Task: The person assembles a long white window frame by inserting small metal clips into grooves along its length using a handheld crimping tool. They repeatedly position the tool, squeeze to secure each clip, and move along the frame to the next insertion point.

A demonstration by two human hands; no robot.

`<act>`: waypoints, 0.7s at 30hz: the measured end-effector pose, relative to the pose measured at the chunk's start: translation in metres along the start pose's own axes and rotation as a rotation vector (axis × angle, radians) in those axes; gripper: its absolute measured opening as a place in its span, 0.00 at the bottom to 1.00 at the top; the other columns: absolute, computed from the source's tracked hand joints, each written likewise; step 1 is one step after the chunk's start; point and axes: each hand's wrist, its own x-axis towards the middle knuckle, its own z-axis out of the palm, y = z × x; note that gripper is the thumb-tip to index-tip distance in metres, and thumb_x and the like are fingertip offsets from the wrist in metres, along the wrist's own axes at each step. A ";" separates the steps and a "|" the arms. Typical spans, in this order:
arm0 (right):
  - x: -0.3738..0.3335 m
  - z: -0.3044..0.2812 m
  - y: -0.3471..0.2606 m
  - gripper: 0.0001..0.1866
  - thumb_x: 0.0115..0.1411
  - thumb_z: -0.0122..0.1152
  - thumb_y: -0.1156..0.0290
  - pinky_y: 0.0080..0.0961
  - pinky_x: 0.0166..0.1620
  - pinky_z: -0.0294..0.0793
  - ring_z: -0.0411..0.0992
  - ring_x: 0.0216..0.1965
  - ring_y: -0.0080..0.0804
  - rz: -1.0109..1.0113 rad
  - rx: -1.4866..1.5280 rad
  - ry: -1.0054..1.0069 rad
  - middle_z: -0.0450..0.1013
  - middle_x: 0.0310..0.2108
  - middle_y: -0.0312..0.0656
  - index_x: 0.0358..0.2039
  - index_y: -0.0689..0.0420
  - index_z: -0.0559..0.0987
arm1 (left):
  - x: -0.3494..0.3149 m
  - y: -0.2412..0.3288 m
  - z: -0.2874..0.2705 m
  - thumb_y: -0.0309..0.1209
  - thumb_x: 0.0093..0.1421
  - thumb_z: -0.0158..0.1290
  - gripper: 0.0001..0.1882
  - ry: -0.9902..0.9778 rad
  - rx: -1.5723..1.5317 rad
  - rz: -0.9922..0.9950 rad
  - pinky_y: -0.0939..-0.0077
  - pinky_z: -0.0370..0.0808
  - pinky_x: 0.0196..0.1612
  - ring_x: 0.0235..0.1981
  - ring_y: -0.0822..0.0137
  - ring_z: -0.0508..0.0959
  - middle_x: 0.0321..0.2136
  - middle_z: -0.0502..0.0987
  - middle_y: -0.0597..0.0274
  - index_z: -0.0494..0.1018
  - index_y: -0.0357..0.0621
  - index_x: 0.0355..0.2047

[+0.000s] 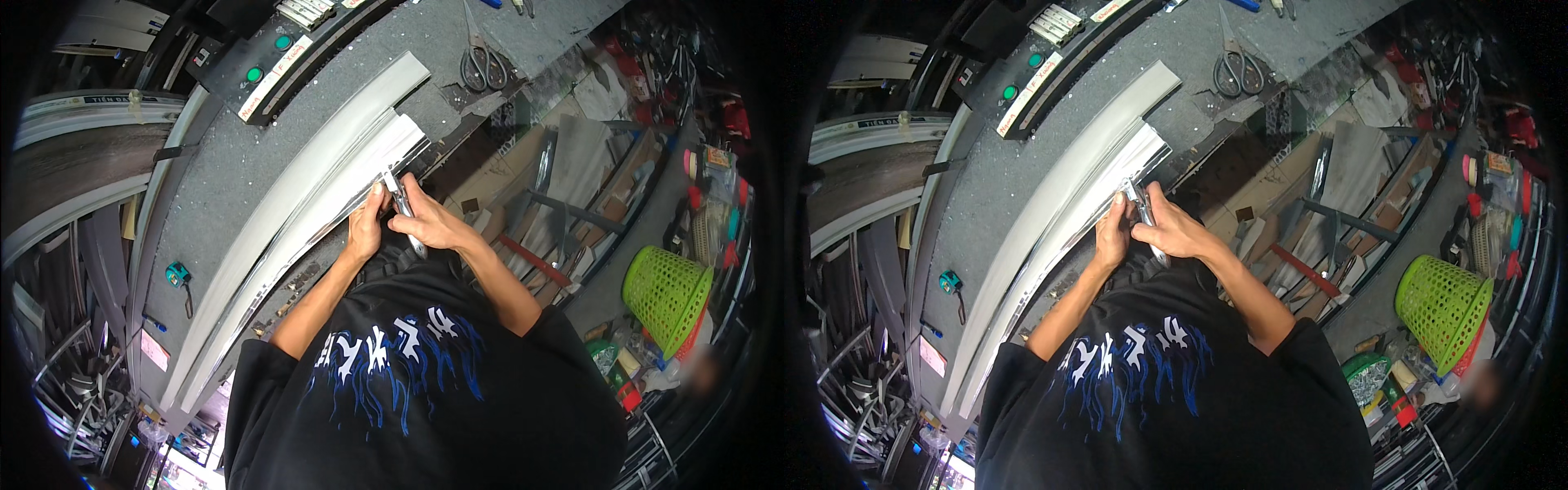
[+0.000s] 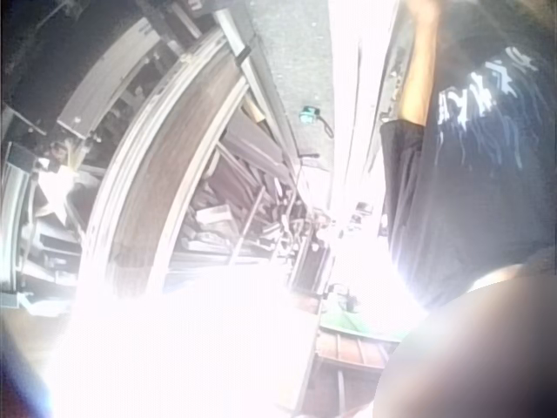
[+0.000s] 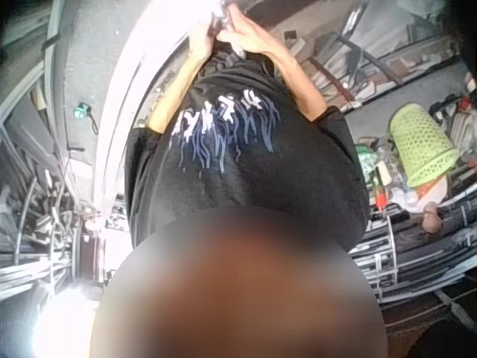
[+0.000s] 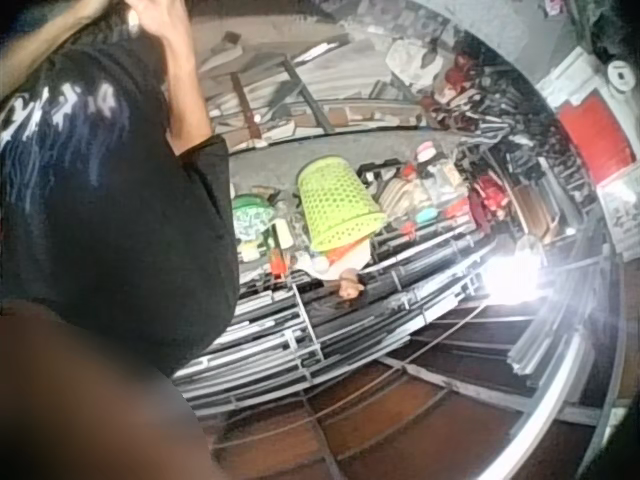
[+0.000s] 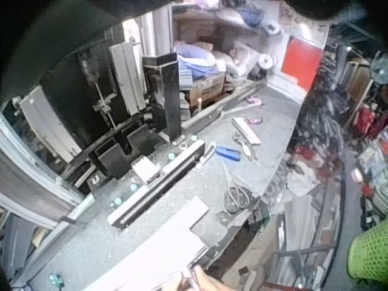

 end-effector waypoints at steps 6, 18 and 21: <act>0.000 0.000 0.001 0.30 0.54 0.58 0.66 0.36 0.51 0.67 0.68 0.46 0.45 0.007 0.037 -0.020 0.67 0.42 0.59 0.51 0.68 0.57 | -0.002 0.004 0.003 0.44 0.73 0.38 0.21 -0.006 -0.007 0.025 0.75 0.59 0.33 0.26 0.72 0.57 0.22 0.57 0.70 0.61 0.45 0.24; -0.009 -0.017 0.002 0.22 0.57 0.56 0.68 0.20 0.36 0.68 0.65 0.37 0.17 0.091 0.564 -0.221 0.63 0.36 0.34 0.50 0.57 0.61 | -0.002 -0.002 -0.002 0.44 0.73 0.38 0.22 -0.104 -0.085 0.014 0.72 0.60 0.39 0.30 0.68 0.65 0.25 0.60 0.65 0.62 0.44 0.25; -0.011 -0.018 0.005 0.22 0.57 0.56 0.69 0.21 0.37 0.68 0.65 0.36 0.19 0.081 0.611 -0.230 0.64 0.36 0.33 0.50 0.56 0.62 | -0.002 -0.001 -0.002 0.44 0.73 0.37 0.22 -0.117 -0.014 0.035 0.72 0.61 0.40 0.31 0.67 0.68 0.25 0.62 0.64 0.61 0.44 0.25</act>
